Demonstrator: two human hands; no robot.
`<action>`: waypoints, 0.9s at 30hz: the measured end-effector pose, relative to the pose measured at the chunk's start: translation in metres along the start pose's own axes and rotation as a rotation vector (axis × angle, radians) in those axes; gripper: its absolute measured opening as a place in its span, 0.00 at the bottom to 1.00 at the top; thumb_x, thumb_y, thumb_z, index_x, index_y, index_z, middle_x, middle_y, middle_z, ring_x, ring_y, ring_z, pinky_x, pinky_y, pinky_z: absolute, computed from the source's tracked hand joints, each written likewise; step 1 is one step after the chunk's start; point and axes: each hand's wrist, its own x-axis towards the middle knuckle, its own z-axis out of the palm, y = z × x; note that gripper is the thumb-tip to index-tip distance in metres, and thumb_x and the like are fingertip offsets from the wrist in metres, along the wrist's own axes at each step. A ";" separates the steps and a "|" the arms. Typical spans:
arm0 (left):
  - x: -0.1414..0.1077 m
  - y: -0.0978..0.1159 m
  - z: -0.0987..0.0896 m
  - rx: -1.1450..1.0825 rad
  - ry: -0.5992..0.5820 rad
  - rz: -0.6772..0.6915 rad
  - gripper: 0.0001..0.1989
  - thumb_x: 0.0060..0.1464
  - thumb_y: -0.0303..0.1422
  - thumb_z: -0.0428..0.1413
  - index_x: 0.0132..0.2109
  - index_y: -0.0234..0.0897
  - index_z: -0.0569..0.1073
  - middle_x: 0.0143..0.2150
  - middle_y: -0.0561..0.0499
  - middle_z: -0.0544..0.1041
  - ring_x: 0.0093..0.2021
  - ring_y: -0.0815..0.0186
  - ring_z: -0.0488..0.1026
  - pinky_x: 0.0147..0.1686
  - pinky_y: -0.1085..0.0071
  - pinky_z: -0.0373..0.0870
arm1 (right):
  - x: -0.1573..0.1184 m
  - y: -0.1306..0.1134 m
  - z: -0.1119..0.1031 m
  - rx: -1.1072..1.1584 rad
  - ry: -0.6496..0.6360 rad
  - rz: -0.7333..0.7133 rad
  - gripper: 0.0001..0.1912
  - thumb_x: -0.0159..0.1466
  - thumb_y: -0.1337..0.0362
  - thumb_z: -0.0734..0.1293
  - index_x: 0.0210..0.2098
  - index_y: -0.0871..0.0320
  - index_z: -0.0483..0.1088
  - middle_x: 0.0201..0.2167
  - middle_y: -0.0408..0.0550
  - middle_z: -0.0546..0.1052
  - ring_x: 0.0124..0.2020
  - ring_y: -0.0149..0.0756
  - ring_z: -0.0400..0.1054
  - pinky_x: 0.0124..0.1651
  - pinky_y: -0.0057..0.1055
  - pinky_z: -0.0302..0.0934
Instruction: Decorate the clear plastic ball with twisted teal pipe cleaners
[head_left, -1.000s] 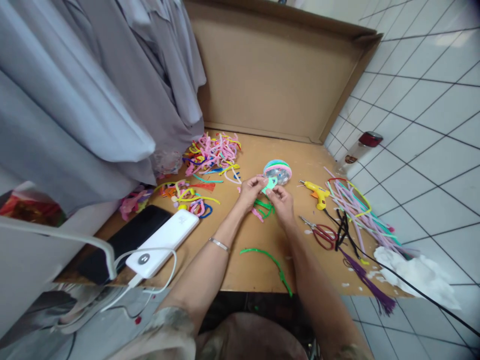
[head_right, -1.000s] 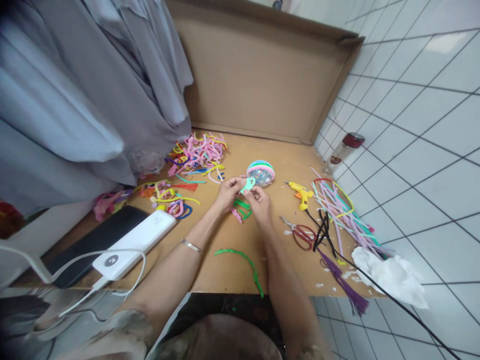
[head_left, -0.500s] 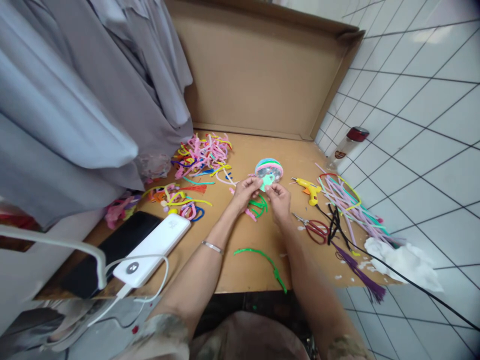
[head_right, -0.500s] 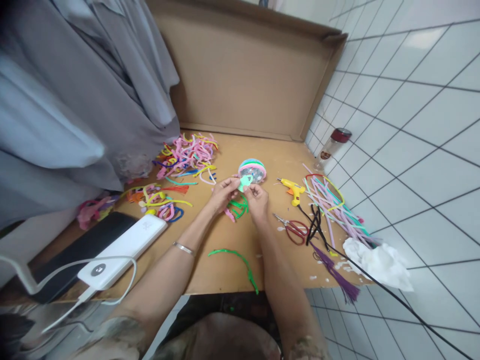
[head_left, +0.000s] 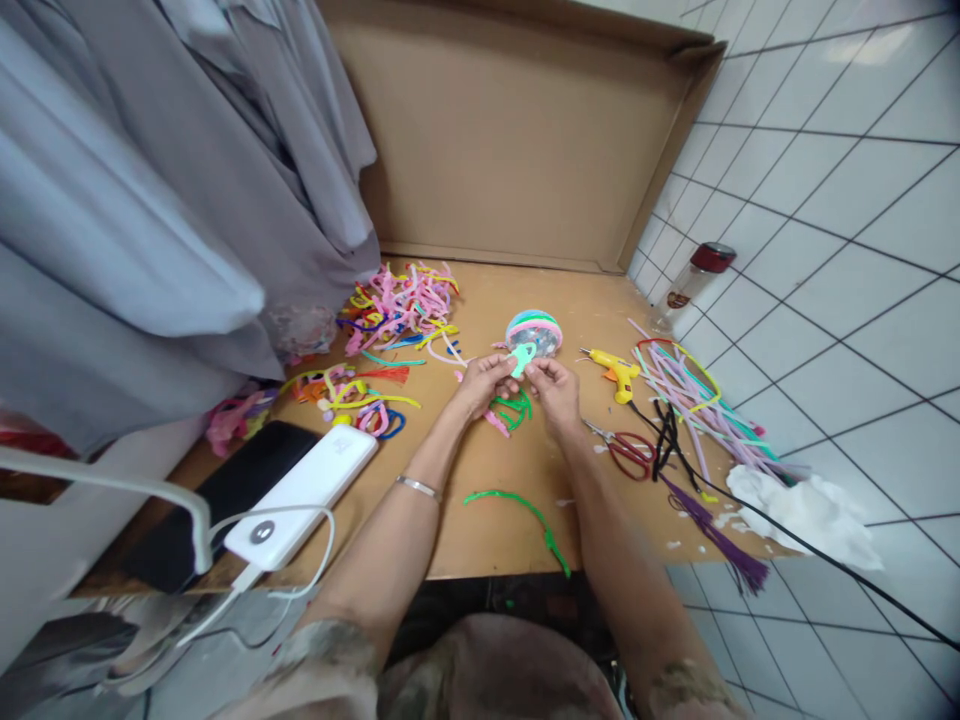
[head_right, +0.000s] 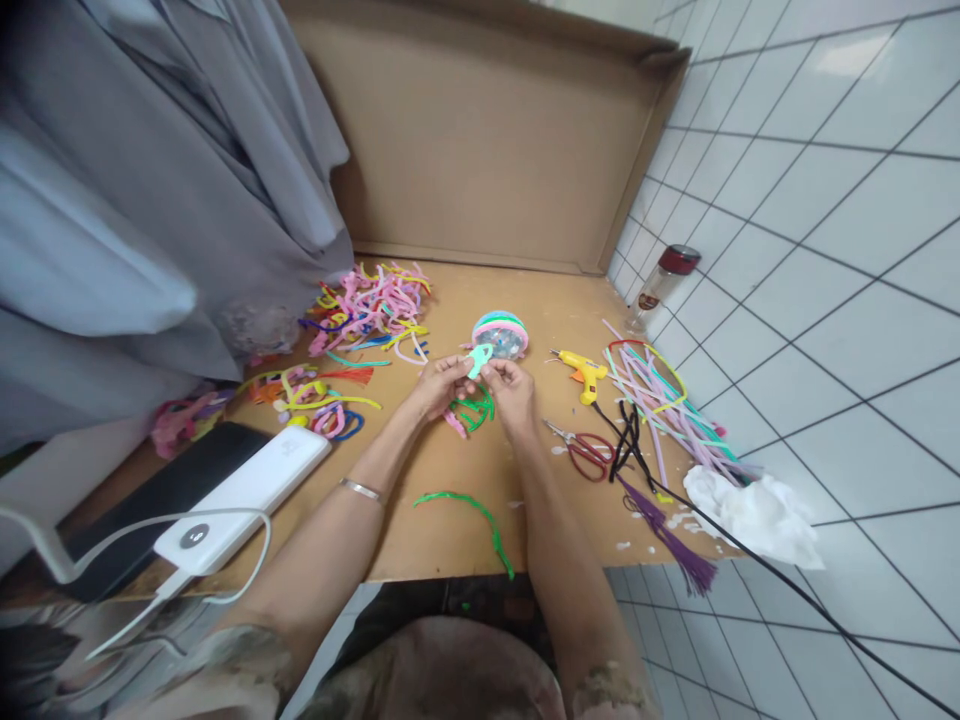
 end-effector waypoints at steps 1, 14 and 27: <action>0.000 0.001 0.000 0.005 -0.014 -0.004 0.23 0.36 0.44 0.69 0.29 0.30 0.70 0.23 0.53 0.74 0.18 0.76 0.68 0.15 0.80 0.58 | 0.000 0.000 0.000 0.008 0.006 0.004 0.14 0.48 0.55 0.72 0.28 0.58 0.71 0.19 0.38 0.70 0.19 0.25 0.56 0.24 0.25 0.54; -0.004 0.005 -0.001 -0.002 -0.065 -0.042 0.19 0.35 0.38 0.69 0.26 0.30 0.70 0.18 0.57 0.68 0.15 0.80 0.59 0.16 0.80 0.52 | 0.000 -0.006 -0.003 0.068 -0.068 0.027 0.15 0.46 0.56 0.75 0.30 0.57 0.73 0.22 0.38 0.72 0.20 0.24 0.57 0.25 0.24 0.54; -0.012 0.015 -0.002 -0.029 -0.196 -0.152 0.18 0.34 0.36 0.69 0.28 0.29 0.72 0.17 0.58 0.65 0.16 0.80 0.57 0.16 0.81 0.47 | -0.003 -0.017 -0.007 0.203 -0.212 0.138 0.19 0.42 0.54 0.78 0.27 0.57 0.71 0.18 0.37 0.69 0.20 0.24 0.57 0.24 0.24 0.52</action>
